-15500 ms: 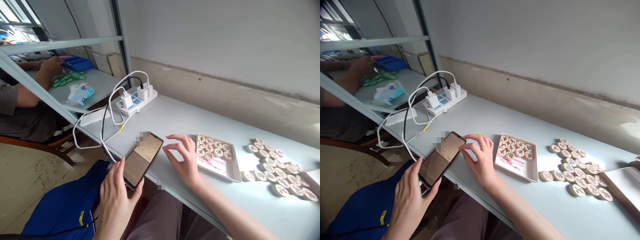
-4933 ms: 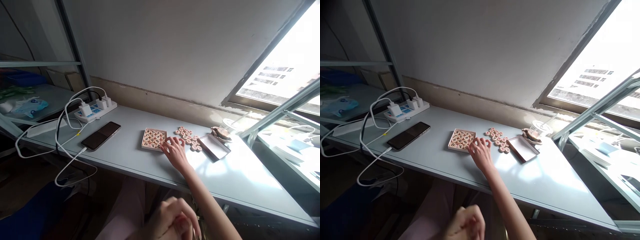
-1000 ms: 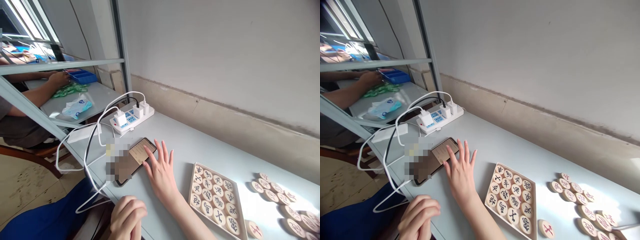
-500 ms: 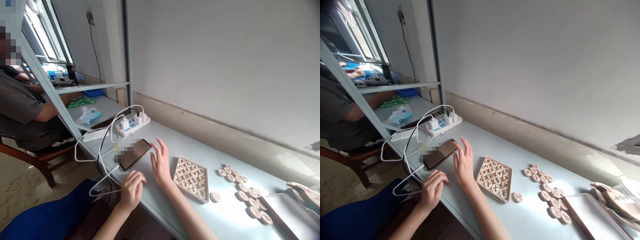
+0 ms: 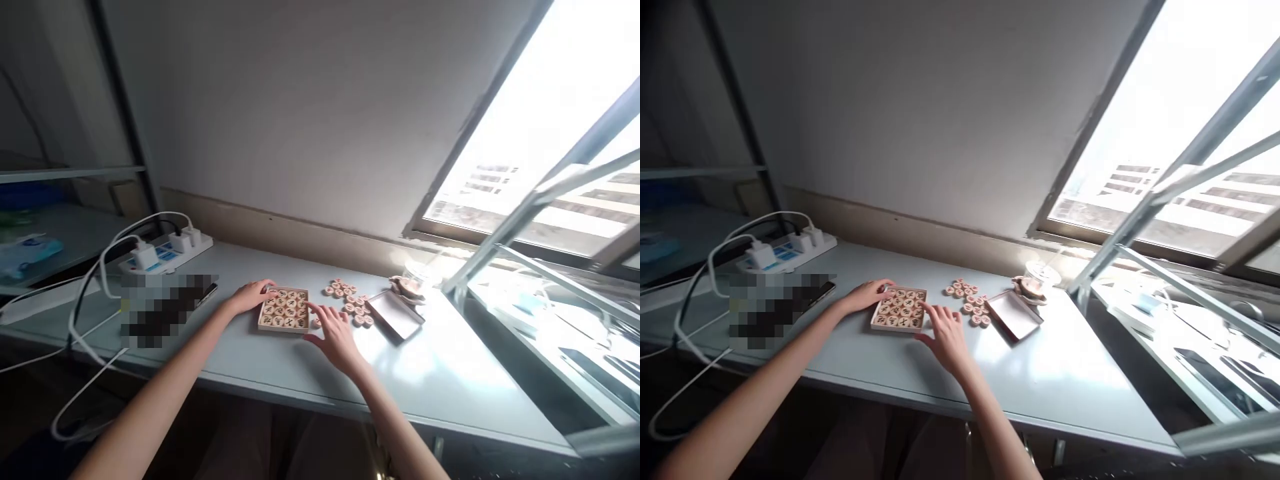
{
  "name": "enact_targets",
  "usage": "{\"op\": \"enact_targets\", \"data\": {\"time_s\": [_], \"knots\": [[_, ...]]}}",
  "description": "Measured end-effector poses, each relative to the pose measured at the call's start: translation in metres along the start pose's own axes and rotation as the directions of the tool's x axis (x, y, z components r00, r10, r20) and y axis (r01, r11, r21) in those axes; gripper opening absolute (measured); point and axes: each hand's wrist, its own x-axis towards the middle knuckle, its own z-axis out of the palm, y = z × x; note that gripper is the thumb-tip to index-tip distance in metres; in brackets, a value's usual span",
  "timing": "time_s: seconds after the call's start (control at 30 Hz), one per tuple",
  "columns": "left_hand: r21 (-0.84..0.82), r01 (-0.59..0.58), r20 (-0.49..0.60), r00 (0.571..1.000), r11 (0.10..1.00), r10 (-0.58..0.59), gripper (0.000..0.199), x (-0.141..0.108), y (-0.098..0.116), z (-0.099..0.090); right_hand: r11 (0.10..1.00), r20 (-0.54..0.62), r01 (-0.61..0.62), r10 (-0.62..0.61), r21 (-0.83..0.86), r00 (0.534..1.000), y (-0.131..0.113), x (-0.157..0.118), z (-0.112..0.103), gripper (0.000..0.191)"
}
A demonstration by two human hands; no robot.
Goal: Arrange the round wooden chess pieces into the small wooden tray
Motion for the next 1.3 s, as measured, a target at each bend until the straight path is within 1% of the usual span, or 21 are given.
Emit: {"op": "enact_targets", "data": {"time_s": [0.07, 0.1, 0.13, 0.2, 0.27, 0.33, 0.4, 0.47, 0.5, 0.57, 0.63, 0.7, 0.77, 0.83, 0.9, 0.93, 1.0, 1.03, 1.1, 1.17, 1.3], "knots": [[-0.015, -0.037, -0.021, 0.999, 0.999, 0.037, 0.042, 0.013, 0.001, 0.004, 0.998, -0.055, -0.051, 0.049, -0.042, 0.997, -0.001, -0.001, 0.003, 0.055], [-0.024, -0.05, -0.04, 0.998, 0.998, 0.049, 0.041, 0.017, 0.0, 0.005, 0.995, -0.054, -0.076, 0.073, -0.058, 0.996, 0.001, -0.001, 0.004, 0.05], [-0.035, -0.066, -0.058, 0.996, 0.997, 0.064, 0.04, 0.021, 0.0, 0.007, 0.993, -0.034, -0.093, 0.091, -0.067, 0.995, 0.005, 0.0, 0.003, 0.041], [-0.045, -0.085, -0.089, 0.993, 0.995, 0.081, 0.04, 0.028, -0.001, 0.011, 0.994, 0.031, -0.089, 0.091, -0.061, 0.995, 0.017, 0.0, 0.0, 0.022], [-0.047, -0.087, -0.125, 0.989, 0.995, 0.081, 0.042, 0.034, -0.001, 0.017, 0.997, 0.057, -0.074, 0.076, -0.034, 0.995, 0.032, 0.001, -0.005, 0.014], [-0.055, -0.085, -0.161, 0.984, 0.995, 0.075, 0.044, 0.037, 0.0, 0.024, 0.994, 0.017, -0.103, 0.103, 0.026, 0.995, 0.042, 0.008, -0.01, 0.016], [-0.058, -0.081, -0.196, 0.978, 0.995, 0.068, 0.046, 0.038, -0.001, 0.03, 0.983, -0.04, -0.141, 0.147, 0.118, 0.988, 0.043, 0.022, -0.013, 0.023], [-0.057, -0.082, -0.221, 0.973, 0.995, 0.068, 0.045, 0.037, -0.002, 0.033, 0.974, -0.065, -0.139, 0.153, 0.18, 0.986, 0.033, 0.042, -0.009, 0.028], [-0.058, -0.089, -0.227, 0.971, 0.994, 0.074, 0.045, 0.035, -0.003, 0.034, 0.976, -0.061, -0.119, 0.132, 0.181, 0.989, 0.025, 0.053, -0.005, 0.029], [-0.061, -0.106, -0.227, 0.97, 0.992, 0.09, 0.044, 0.033, -0.005, 0.034, 0.988, -0.012, -0.077, 0.079, 0.137, 0.997, 0.006, 0.073, 0.009, 0.029], [-0.065, -0.119, -0.218, 0.971, 0.991, 0.102, 0.045, 0.032, -0.005, 0.033, 0.994, 0.034, -0.064, 0.061, 0.091, 0.998, -0.012, 0.089, 0.023, 0.027], [-0.067, -0.125, -0.208, 0.972, 0.99, 0.108, 0.047, 0.033, -0.005, 0.032, 0.994, 0.043, -0.078, 0.075, 0.074, 0.996, -0.023, 0.099, 0.034, 0.029], [-0.067, -0.129, -0.2, 0.973, 0.989, 0.114, 0.048, 0.033, -0.004, 0.031, 0.992, 0.032, -0.102, 0.1, 0.079, 0.994, -0.023, 0.103, 0.038, 0.032], [-0.065, -0.131, -0.184, 0.976, 0.989, 0.117, 0.046, 0.034, -0.004, 0.031, 0.986, 0.02, -0.15, 0.149, 0.074, 0.989, -0.011, 0.1, 0.034, 0.032], [-0.057, -0.123, -0.165, 0.98, 0.991, 0.112, 0.042, 0.034, -0.003, 0.031, 0.967, 0.01, -0.253, 0.252, 0.027, 0.968, 0.012, 0.093, 0.025, 0.032], [-0.051, -0.115, -0.159, 0.982, 0.992, 0.105, 0.04, 0.034, -0.003, 0.031, 0.943, 0.008, -0.331, 0.332, -0.028, 0.943, 0.025, 0.089, 0.021, 0.033], [-0.03, -0.094, -0.16, 0.983, 0.995, 0.088, 0.039, 0.033, -0.002, 0.031, 0.895, 0.03, -0.437, 0.441, -0.092, 0.897, 0.05, 0.081, 0.014, 0.03], [-0.018, -0.087, -0.163, 0.983, 0.996, 0.082, 0.038, 0.033, -0.002, 0.031, 0.875, 0.05, -0.47, 0.478, -0.115, 0.877, 0.061, 0.077, 0.012, 0.028], [0.014, -0.077, -0.171, 0.982, 0.997, 0.078, 0.038, 0.032, -0.001, 0.031, 0.86, 0.091, -0.492, 0.505, -0.134, 0.858, 0.076, 0.073, 0.012, 0.024], [0.042, -0.075, -0.174, 0.981, 0.996, 0.081, 0.038, 0.032, 0.0, 0.031, 0.863, 0.104, -0.485, 0.501, -0.143, 0.859, 0.08, 0.072, 0.015, 0.022], [0.071, -0.068, -0.183, 0.98, 0.995, 0.08, 0.039, 0.03, 0.003, 0.032, 0.882, 0.06, -0.449, 0.461, -0.148, 0.886, 0.07, 0.075, 0.024, 0.025]]}}
